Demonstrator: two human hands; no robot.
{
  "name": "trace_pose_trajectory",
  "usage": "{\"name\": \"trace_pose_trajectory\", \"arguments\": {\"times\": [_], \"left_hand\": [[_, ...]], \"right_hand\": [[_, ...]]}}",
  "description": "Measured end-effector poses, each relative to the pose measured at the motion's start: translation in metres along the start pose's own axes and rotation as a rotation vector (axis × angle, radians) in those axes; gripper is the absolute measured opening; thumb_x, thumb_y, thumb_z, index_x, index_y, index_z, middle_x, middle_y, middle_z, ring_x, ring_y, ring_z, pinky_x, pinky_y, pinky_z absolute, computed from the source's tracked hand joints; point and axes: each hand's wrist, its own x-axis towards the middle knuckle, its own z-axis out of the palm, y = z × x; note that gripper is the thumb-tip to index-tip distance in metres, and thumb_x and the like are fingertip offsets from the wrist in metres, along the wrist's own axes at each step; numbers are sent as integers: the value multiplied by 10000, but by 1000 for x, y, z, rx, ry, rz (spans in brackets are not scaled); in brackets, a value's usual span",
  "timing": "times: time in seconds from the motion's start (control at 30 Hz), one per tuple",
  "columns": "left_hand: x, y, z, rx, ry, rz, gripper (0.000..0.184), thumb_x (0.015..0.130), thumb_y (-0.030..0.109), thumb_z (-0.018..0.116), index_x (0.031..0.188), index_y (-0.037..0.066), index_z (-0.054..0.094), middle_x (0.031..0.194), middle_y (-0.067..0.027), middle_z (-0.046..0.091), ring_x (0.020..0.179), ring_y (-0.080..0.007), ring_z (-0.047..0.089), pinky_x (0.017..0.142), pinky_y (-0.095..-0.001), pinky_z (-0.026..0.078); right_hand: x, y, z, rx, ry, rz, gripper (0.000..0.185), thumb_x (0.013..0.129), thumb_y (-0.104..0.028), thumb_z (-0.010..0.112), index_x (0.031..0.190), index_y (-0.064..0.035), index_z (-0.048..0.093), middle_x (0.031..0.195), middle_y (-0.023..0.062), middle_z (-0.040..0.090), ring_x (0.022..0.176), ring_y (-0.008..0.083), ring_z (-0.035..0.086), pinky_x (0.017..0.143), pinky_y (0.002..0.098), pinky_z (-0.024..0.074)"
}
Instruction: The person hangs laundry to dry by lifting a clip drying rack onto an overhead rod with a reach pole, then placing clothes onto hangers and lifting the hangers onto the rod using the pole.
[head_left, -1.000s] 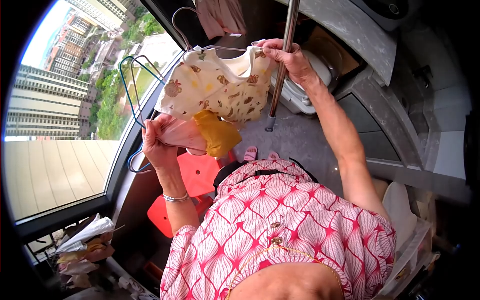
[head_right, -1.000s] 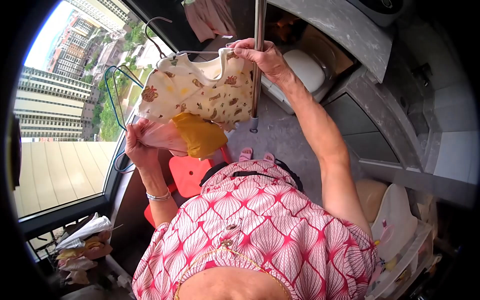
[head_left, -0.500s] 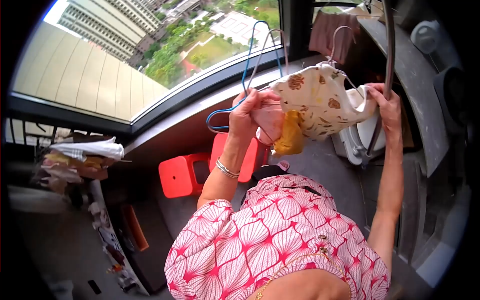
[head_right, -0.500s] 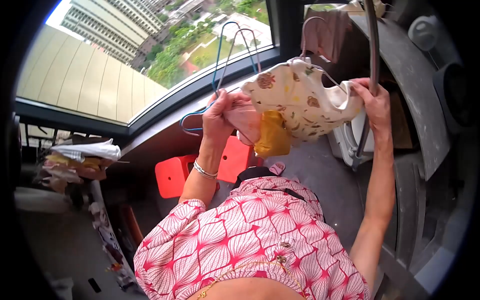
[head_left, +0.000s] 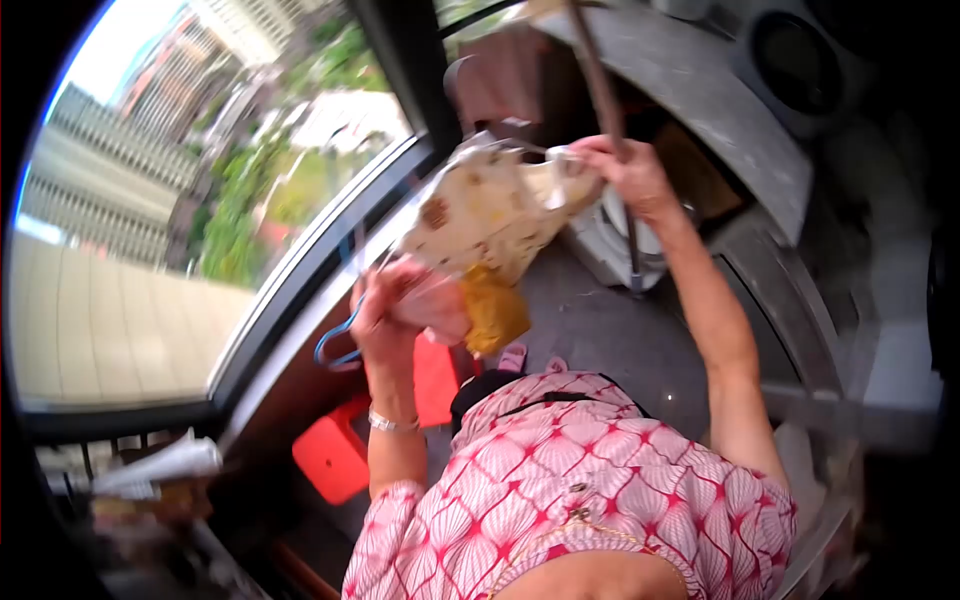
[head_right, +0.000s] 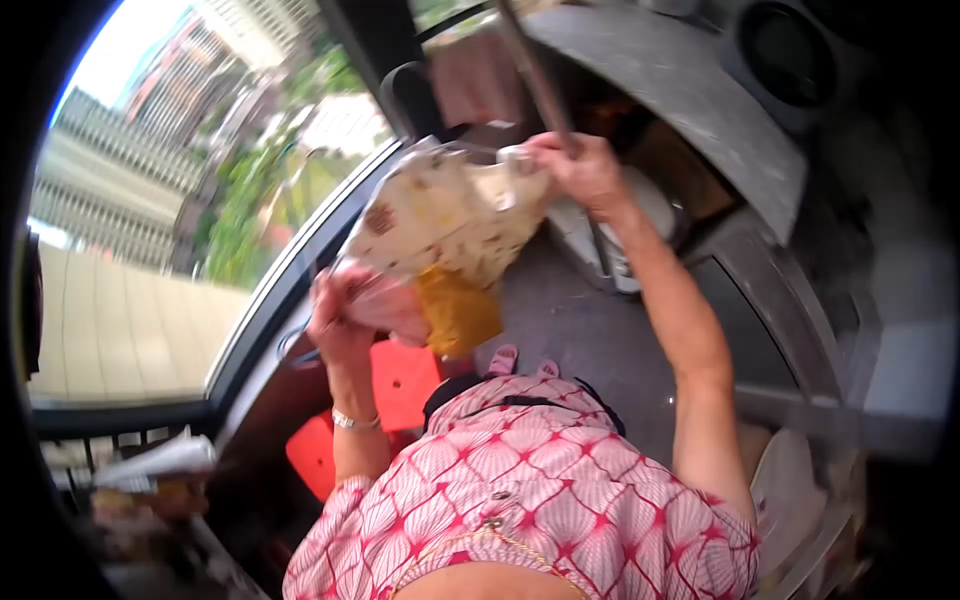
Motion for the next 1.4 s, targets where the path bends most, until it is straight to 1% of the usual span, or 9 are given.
{"name": "trace_pose_trajectory", "arguments": {"times": [0.07,0.13,0.17,0.47,0.5,0.77,0.9,1.23,1.4], "left_hand": [[4,-2,4,56,-42,-8,338,912,280,379,857,4,565,842,-133,594,800,-243,563,776,-382,458],[15,-4,1,185,-57,26,346,910,305,383,769,21,522,794,-102,564,757,-196,536,766,-363,449],[16,-6,21,43,-20,-39,351,901,325,422,747,21,501,751,-73,538,720,-173,517,740,-357,447],[34,-137,168,-17,-728,-455,338,895,322,439,735,30,492,756,-66,537,731,-169,517,745,-347,443],[81,-175,210,17,-776,-548,337,894,322,440,733,31,491,757,-65,536,732,-168,517,745,-346,442],[40,-231,280,-52,-1142,-813,327,888,319,455,723,39,483,762,-58,535,743,-164,517,750,-338,438],[-15,-231,281,-75,-1216,-817,323,885,318,463,718,43,478,765,-54,534,748,-162,516,752,-333,437],[-89,-231,298,-96,-1314,-818,314,877,315,481,705,53,468,771,-46,532,761,-157,516,757,-322,432],[-88,-237,305,-134,-1363,-835,311,873,313,490,698,58,463,775,-42,531,767,-155,516,760,-317,429]], "right_hand": [[-3,7,-5,75,114,-135,149,788,-108,572,882,-26,652,779,46,649,729,101,592,674,255,466],[-12,4,-20,1,184,-120,211,717,-180,651,859,-24,652,771,59,651,731,119,596,667,266,472],[-19,7,-26,190,197,-28,217,698,-197,652,839,-32,658,738,57,644,711,125,593,660,267,469],[-143,-9,-83,59,548,2,141,686,-143,599,759,-24,622,689,25,612,656,108,562,603,262,444],[-96,17,-133,89,616,23,152,699,-153,606,772,-20,614,694,24,608,659,106,557,602,265,442],[-175,0,-192,105,1006,186,152,670,-123,605,769,-11,578,647,28,573,563,95,539,505,254,440],[-239,-6,-191,-17,1028,56,163,649,-134,601,765,-20,585,670,13,573,600,90,524,532,257,434],[-404,-51,-180,-202,1361,188,211,654,-95,639,844,-8,603,752,48,603,710,123,569,633,270,461],[-436,-67,-177,-55,1523,209,192,727,-94,623,893,0,602,758,60,621,697,118,590,636,237,479]]}}
